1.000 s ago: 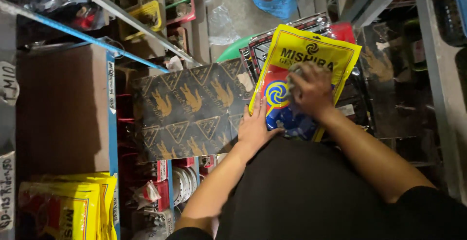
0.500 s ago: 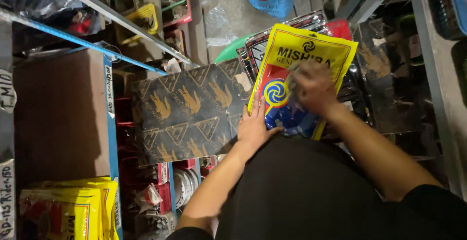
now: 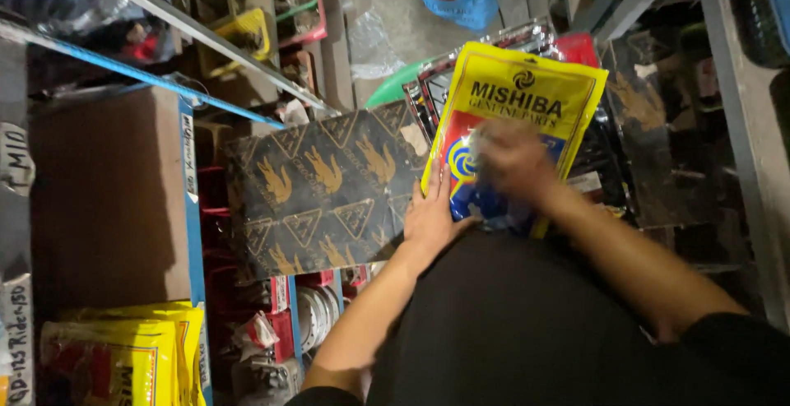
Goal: The person wipes the surface of a yellow and blue packaged item with a cloth, then places it on a shelf. They proceed to wipe a black packaged item with the same cloth.
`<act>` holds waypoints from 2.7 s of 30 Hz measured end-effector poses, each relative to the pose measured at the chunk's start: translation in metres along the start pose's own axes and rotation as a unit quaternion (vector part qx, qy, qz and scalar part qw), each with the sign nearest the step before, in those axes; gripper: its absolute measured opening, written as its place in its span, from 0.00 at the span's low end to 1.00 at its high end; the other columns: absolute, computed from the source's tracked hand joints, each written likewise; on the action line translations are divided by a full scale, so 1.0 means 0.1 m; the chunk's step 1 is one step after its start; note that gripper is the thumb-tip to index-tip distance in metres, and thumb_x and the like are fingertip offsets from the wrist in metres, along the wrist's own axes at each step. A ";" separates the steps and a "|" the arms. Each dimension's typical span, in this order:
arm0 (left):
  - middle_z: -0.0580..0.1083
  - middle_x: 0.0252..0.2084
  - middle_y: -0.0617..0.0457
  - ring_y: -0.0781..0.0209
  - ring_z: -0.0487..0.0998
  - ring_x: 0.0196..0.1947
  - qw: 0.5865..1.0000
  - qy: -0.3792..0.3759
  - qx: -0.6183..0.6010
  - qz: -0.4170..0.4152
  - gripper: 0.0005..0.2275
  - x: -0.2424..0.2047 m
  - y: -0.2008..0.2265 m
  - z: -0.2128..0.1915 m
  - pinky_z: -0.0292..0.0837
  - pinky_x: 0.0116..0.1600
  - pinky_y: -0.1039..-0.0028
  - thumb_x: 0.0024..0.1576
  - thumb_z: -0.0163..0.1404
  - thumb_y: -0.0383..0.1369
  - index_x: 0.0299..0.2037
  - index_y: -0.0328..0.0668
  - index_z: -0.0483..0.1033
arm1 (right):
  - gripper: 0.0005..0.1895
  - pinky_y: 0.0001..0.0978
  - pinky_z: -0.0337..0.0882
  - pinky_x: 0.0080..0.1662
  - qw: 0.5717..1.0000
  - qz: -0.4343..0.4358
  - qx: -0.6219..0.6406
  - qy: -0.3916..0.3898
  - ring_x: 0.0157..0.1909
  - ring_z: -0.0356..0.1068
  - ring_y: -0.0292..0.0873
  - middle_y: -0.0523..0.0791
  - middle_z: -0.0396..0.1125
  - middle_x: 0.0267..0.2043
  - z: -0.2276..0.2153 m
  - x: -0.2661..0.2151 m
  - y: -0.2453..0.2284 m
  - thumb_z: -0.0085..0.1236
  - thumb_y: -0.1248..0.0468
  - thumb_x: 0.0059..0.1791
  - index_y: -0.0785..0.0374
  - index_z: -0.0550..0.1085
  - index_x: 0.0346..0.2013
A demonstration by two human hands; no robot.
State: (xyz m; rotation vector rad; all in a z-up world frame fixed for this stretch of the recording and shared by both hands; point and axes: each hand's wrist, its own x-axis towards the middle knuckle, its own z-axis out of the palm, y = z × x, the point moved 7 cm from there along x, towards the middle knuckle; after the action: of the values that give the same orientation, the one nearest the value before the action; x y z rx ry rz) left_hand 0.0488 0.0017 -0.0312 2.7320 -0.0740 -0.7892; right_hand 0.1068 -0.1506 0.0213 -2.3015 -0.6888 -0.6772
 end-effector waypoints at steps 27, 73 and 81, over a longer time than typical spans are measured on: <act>0.33 0.80 0.58 0.32 0.55 0.70 0.999 -0.031 -0.002 -0.032 0.50 0.02 -0.07 0.07 0.69 0.64 0.46 0.52 0.59 0.53 0.78 0.51 0.35 | 0.14 0.59 0.62 0.59 0.981 -0.091 -0.130 -0.113 0.63 0.67 0.54 0.45 0.70 0.56 0.53 0.18 -0.15 0.58 0.52 0.45 0.48 0.80 0.44; 0.36 0.80 0.55 0.31 0.57 0.70 0.998 -0.037 0.008 -0.043 0.48 0.02 -0.07 0.10 0.66 0.65 0.46 0.52 0.56 0.54 0.78 0.50 0.38 | 0.19 0.59 0.64 0.58 0.980 -0.062 -0.187 -0.039 0.57 0.70 0.55 0.47 0.71 0.51 0.32 0.00 0.12 0.58 0.55 0.37 0.46 0.80 0.42; 0.34 0.80 0.57 0.31 0.57 0.69 0.999 -0.023 0.003 -0.027 0.50 0.02 -0.06 0.05 0.67 0.65 0.45 0.51 0.56 0.58 0.78 0.51 0.38 | 0.27 0.58 0.63 0.57 0.975 0.006 -0.216 -0.048 0.64 0.65 0.56 0.45 0.68 0.54 0.30 -0.06 0.27 0.60 0.56 0.35 0.46 0.80 0.50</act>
State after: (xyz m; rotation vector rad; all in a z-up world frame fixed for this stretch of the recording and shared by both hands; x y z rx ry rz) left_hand 0.0472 0.0061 -0.0380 2.7327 -0.0129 -0.8678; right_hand 0.1276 -0.1499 -0.0136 -2.7497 -0.6157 -0.7756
